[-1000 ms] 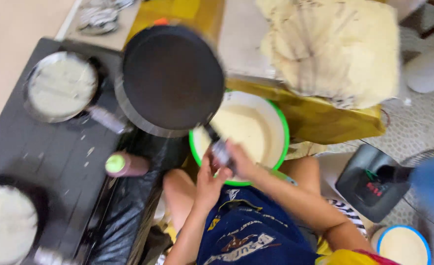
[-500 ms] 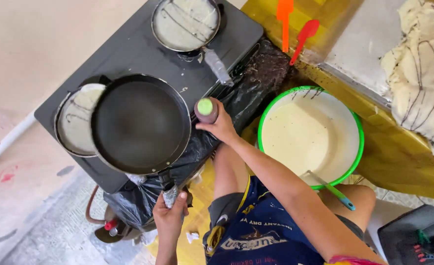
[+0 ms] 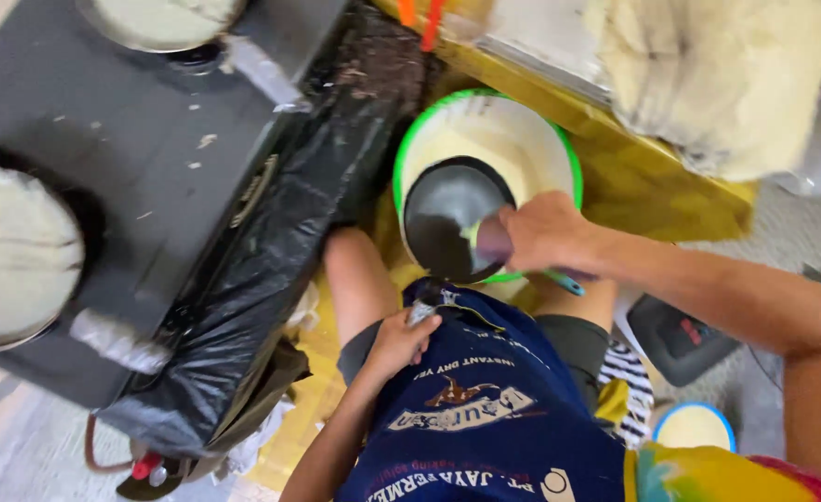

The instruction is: Cooking thin crepes by dipping small pans into a bowl of batter and placing them on a gas stove.

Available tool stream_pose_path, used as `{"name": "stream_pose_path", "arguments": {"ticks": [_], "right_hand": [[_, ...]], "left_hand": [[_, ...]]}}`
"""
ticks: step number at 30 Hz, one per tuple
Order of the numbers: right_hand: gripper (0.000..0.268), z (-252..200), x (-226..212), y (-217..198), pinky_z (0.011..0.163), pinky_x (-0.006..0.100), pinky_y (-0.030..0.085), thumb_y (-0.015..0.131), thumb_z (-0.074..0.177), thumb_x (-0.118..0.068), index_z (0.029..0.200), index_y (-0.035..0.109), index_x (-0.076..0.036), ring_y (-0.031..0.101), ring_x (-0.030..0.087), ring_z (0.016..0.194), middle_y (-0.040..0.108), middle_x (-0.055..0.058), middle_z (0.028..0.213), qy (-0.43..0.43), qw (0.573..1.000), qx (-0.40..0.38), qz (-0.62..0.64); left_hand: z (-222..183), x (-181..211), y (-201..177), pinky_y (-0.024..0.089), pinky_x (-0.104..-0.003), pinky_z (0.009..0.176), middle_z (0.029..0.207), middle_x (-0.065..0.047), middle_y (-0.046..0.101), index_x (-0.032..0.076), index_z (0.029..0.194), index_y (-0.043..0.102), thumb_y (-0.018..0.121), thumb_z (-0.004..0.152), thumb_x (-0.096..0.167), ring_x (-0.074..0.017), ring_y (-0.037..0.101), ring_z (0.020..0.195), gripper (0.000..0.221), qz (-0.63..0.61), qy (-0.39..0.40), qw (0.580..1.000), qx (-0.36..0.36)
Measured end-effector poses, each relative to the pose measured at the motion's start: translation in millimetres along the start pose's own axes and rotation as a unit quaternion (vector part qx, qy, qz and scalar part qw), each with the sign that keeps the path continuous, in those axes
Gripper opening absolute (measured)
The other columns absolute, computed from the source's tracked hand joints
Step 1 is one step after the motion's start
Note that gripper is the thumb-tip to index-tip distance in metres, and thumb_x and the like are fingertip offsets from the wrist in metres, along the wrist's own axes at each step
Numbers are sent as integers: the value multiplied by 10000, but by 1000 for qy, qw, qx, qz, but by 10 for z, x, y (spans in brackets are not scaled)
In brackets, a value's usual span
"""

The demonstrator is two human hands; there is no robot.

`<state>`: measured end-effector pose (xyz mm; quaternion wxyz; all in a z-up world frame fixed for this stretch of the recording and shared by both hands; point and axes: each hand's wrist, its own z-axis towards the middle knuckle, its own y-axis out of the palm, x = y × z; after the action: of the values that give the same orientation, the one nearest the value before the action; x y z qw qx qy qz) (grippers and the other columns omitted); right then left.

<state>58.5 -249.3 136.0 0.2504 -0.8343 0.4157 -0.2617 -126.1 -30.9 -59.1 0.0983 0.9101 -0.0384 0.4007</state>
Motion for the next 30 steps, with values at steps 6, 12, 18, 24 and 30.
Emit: {"name": "stream_pose_path", "arguments": {"ticks": [6,12,18,24,30], "right_hand": [[712,-416,156,138,839,510,580,641,798,-463,1412,552,-112,746,356,1077,783,144,1121,58,998,2,-2],[800,-330,512,232,752,522,597,669,785,-535,1461,531,-131,759,375,1025,796,147,1048,139,988,43,46],[749,-794,219,-437,1003,521,546,664,810,-605,1427,582,-187,709,401,1196,772,188,1215,138,983,-32,115],[989,46,216,-645,1062,646,428,766,772,-585,1541,384,-94,562,564,1248,606,379,1300,102,842,250,468],[1009,1675,-1551,-542,1024,430,489,956,605,-387,1432,458,-92,655,334,1213,649,140,1351,-195,731,351,551]], "left_hand": [[61,318,386,457,-283,302,507,-119,605,-42,1026,684,784,881,342,-181,558,330,423,12,-11,998,-58],[-14,447,338,450,-284,290,489,-117,593,-12,889,646,792,894,338,-179,547,313,379,-20,-5,997,-68],[-92,552,170,437,-285,295,484,-121,578,21,790,597,817,891,352,-177,532,308,410,-77,8,995,-55],[-542,495,-555,491,-310,342,459,-136,604,2,760,626,775,892,165,-202,589,325,257,-100,105,976,164],[-1327,466,-1101,493,-294,503,518,-84,634,37,873,704,754,817,108,-128,580,448,103,-102,197,859,462]]}}
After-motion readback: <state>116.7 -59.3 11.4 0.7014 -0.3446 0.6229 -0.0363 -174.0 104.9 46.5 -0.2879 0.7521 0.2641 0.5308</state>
